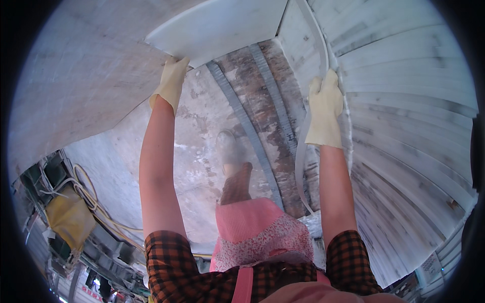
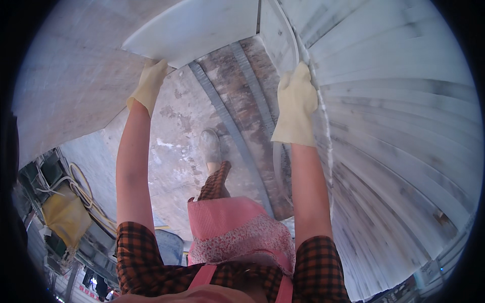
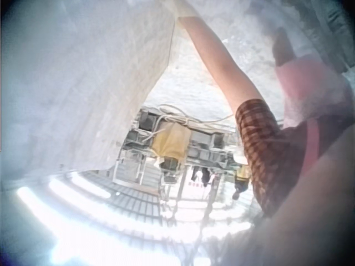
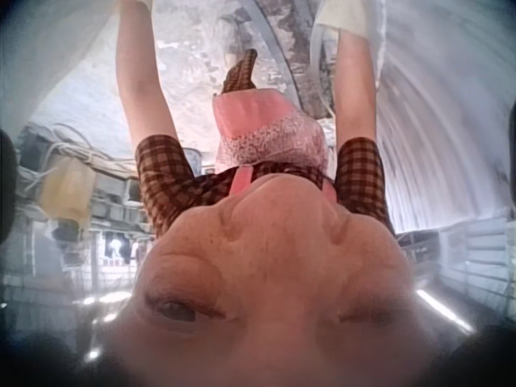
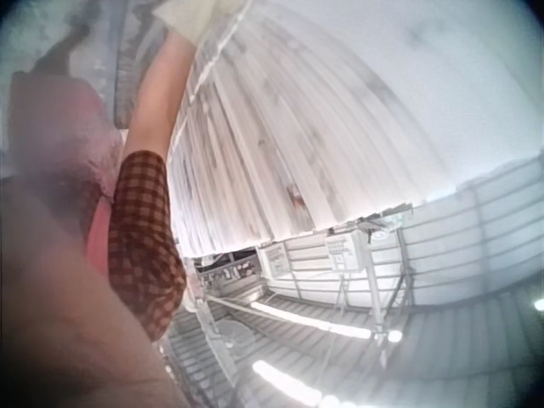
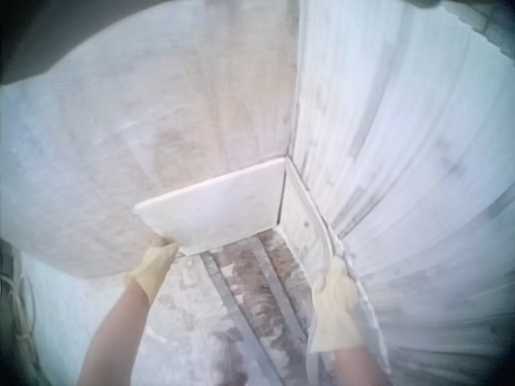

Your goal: The person repeatedly picks white rectangular tiles from a conveyor and places them onto a growing stack on a wooden pallet. The person handles each tile with gloved hands, aligning it before adding it to the pile.

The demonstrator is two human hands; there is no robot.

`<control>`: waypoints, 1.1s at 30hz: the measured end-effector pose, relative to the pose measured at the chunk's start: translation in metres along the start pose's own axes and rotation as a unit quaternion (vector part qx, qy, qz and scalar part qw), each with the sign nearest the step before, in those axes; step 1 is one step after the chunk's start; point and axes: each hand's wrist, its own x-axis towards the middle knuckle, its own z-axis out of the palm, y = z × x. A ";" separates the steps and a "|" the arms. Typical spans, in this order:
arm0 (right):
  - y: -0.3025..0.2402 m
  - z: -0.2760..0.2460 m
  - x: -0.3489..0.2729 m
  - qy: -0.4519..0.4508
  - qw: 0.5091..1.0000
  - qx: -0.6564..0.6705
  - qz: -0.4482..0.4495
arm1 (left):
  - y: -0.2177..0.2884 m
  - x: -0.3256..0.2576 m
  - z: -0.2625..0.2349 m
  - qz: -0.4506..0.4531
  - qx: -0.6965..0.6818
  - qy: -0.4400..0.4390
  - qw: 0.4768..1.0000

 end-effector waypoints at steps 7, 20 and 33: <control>-0.001 -0.013 0.005 -0.033 0.999 0.034 0.024 | 0.078 -0.086 -0.013 0.263 0.256 0.290 0.884; -0.006 -0.015 0.000 -0.090 0.993 -0.034 0.065 | 0.133 -0.079 0.015 0.469 0.357 0.272 0.761; -0.012 -0.015 0.001 -0.147 0.967 0.150 0.143 | 0.139 -0.076 0.021 0.477 0.304 0.304 0.766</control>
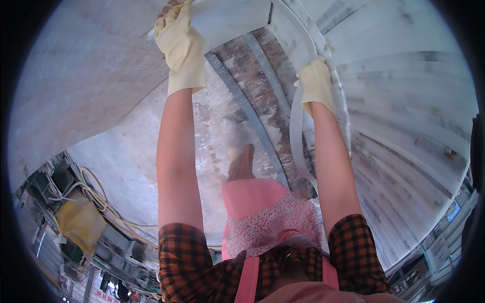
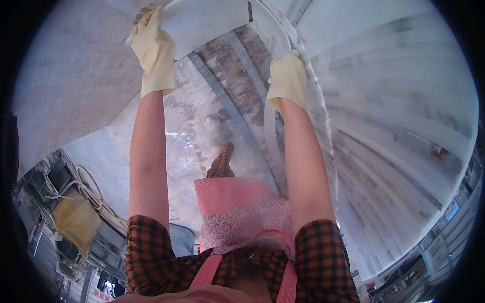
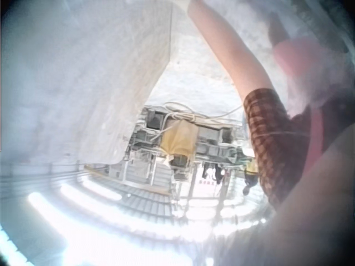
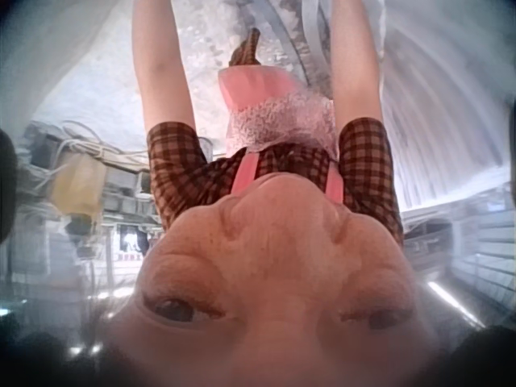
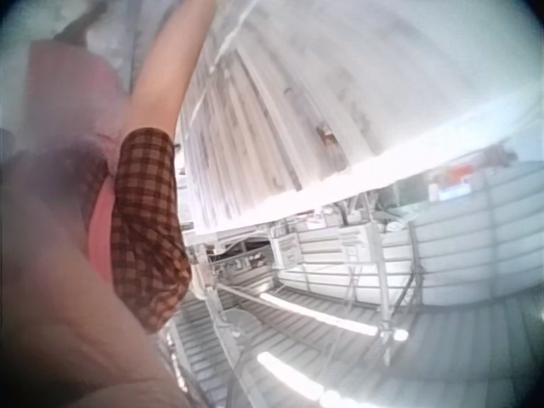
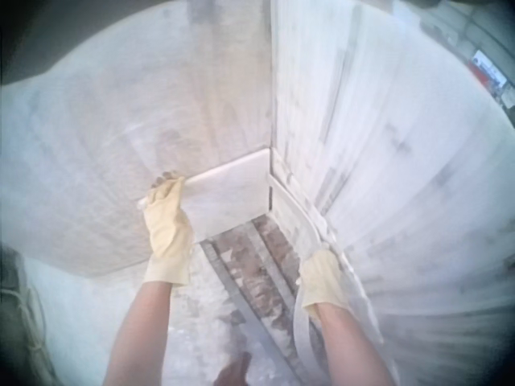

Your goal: The person repeatedly picks white rectangular tiles from a conveyor and places them onto a growing stack on a wooden pallet. The person handles each tile with gloved hands, aligning it before adding it to the pile.

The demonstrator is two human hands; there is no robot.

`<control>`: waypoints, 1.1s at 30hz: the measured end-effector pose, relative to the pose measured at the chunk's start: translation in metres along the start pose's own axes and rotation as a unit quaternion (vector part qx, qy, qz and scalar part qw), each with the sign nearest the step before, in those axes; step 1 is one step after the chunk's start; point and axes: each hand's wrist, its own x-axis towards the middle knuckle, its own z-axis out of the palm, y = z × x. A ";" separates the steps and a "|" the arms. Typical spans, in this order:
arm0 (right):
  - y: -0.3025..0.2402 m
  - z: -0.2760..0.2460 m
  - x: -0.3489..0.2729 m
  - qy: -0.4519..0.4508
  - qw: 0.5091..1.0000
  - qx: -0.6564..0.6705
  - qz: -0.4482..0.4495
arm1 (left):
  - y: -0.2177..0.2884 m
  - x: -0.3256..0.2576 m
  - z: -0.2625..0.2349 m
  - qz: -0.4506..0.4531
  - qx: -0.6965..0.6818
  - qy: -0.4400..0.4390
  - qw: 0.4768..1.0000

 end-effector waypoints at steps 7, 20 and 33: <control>0.012 0.000 -0.014 0.000 0.997 0.071 -0.004 | -0.002 -0.012 -0.006 -0.003 0.011 -0.031 0.999; 0.009 0.019 -0.013 -0.040 0.958 0.276 0.070 | -0.001 -0.023 -0.014 0.005 -0.010 -0.017 1.000; 0.001 0.023 -0.002 0.069 0.985 -0.129 -0.087 | 0.001 -0.031 -0.017 -0.020 -0.032 -0.061 0.997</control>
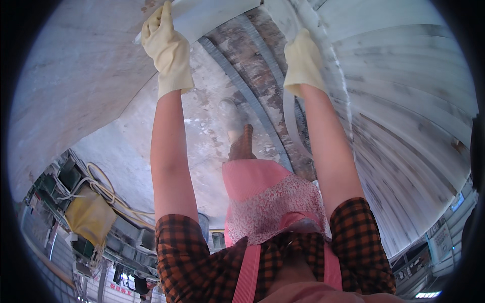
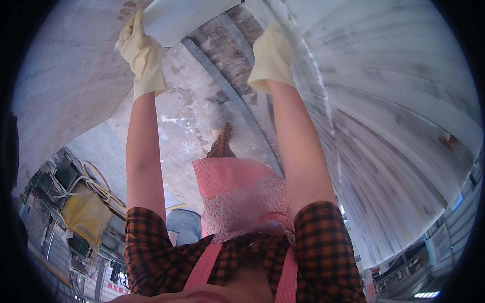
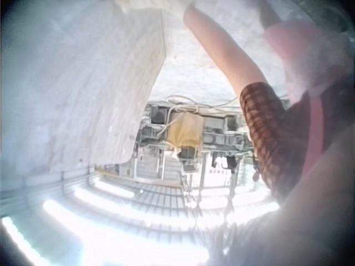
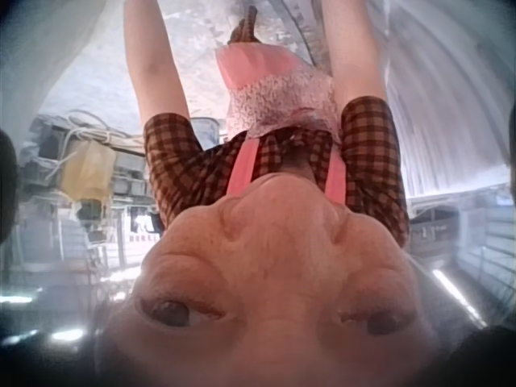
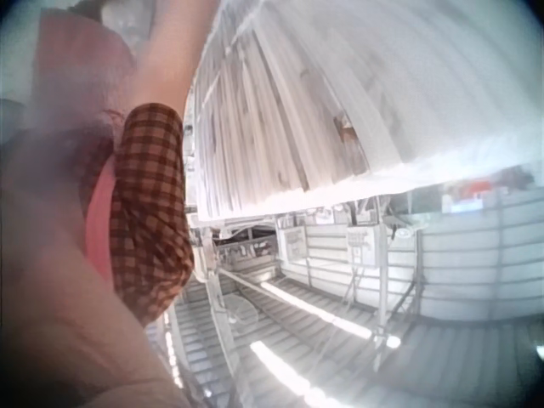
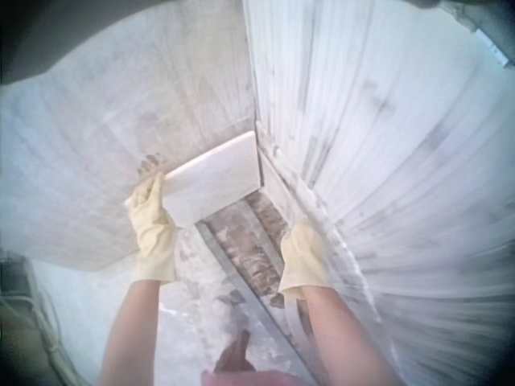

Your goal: The person repeatedly picks white rectangular tiles from a conveyor and places them onto a growing stack on a wooden pallet. The person handles each tile with gloved hands, aligning it before adding it to the pile.

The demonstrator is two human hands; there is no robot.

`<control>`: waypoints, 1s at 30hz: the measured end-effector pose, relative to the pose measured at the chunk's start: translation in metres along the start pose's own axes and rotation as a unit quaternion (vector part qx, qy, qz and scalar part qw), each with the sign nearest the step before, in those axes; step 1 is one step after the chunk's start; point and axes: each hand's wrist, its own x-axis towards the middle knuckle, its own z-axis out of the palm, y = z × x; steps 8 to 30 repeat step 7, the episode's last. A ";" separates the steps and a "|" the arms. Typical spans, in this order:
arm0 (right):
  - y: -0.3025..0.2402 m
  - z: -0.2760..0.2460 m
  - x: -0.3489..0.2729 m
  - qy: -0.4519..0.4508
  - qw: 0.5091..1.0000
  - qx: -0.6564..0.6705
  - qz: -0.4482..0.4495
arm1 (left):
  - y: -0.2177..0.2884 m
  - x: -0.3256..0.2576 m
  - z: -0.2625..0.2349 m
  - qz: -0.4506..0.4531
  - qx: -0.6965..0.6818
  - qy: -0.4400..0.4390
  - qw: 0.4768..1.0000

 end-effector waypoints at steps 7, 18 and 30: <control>0.008 -0.019 0.020 -0.051 0.998 -0.015 0.026 | -0.024 0.024 0.026 0.051 0.061 0.027 0.996; 0.008 -0.019 0.020 -0.051 0.998 -0.015 0.026 | -0.024 0.024 0.026 0.051 0.061 0.027 0.996; 0.008 -0.019 0.020 -0.051 0.998 -0.015 0.026 | -0.024 0.024 0.026 0.051 0.061 0.027 0.996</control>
